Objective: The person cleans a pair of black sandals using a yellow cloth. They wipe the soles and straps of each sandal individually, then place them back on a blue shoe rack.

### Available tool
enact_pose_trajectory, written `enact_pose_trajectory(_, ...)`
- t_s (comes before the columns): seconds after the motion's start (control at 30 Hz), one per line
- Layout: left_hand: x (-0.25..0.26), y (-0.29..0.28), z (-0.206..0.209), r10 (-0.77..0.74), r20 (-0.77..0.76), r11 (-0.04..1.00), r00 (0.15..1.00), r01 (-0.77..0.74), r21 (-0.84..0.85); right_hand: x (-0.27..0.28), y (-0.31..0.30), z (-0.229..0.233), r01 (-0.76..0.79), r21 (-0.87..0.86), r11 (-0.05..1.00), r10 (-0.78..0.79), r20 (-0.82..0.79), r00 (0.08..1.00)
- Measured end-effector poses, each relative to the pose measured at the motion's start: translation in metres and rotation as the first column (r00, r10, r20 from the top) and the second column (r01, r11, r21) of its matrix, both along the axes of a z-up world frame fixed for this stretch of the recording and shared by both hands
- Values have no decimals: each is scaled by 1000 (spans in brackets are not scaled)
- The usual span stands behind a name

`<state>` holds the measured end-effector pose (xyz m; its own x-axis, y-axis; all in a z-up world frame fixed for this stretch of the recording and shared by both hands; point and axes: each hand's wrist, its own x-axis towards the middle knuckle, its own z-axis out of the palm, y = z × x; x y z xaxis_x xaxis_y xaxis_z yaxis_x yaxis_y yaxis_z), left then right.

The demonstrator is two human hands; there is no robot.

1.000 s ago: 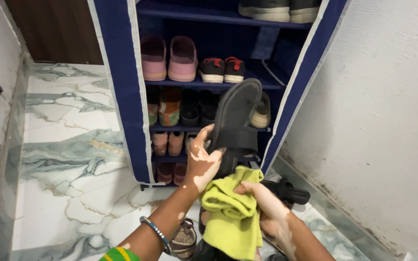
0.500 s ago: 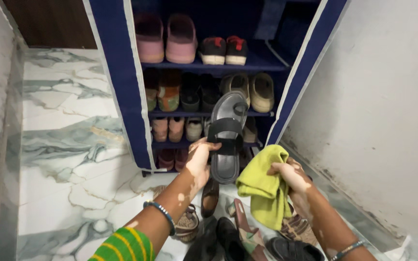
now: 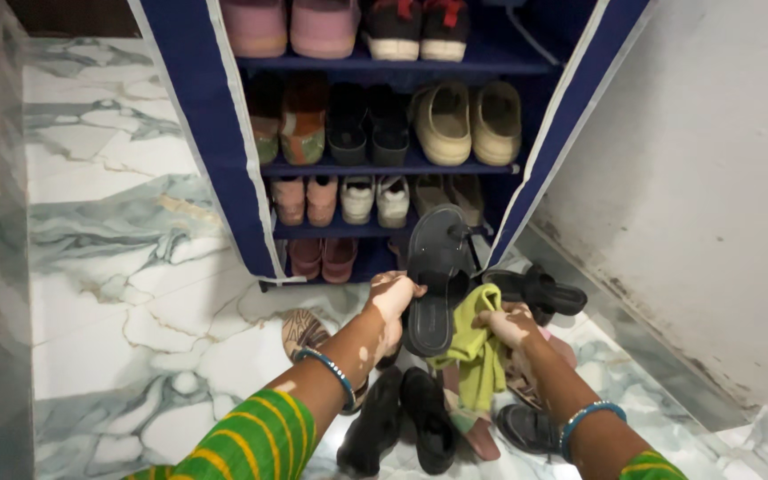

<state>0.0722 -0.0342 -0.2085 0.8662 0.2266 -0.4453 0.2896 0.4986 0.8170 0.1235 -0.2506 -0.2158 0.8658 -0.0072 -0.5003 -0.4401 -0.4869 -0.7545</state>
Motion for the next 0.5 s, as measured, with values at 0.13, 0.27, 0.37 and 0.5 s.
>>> enact_pose_trajectory(0.13, -2, -1, -9, -4, -95, 999, 995, 9, 45, 15, -3, -36, 82, 205, 975, -78, -28, 997)
enact_pose_trajectory(0.27, 4, -3, -29, -53, -1, 999, 999, 53, -11, 28, -1, -51, -52, -60, 997, 56, 74, 996)
enact_pose_trajectory(0.37, 8, -3, -43, -46, -8, 984, 999, 47, 172, 27, 2, -53, -133, -162, 978, 148, 84, 985)
enact_pose_trajectory(0.5, 10, -2, -46, -46, -49, 967, 998, 57, 247, 17, 9, -51, -14, 48, 999, 12, 40, 999)
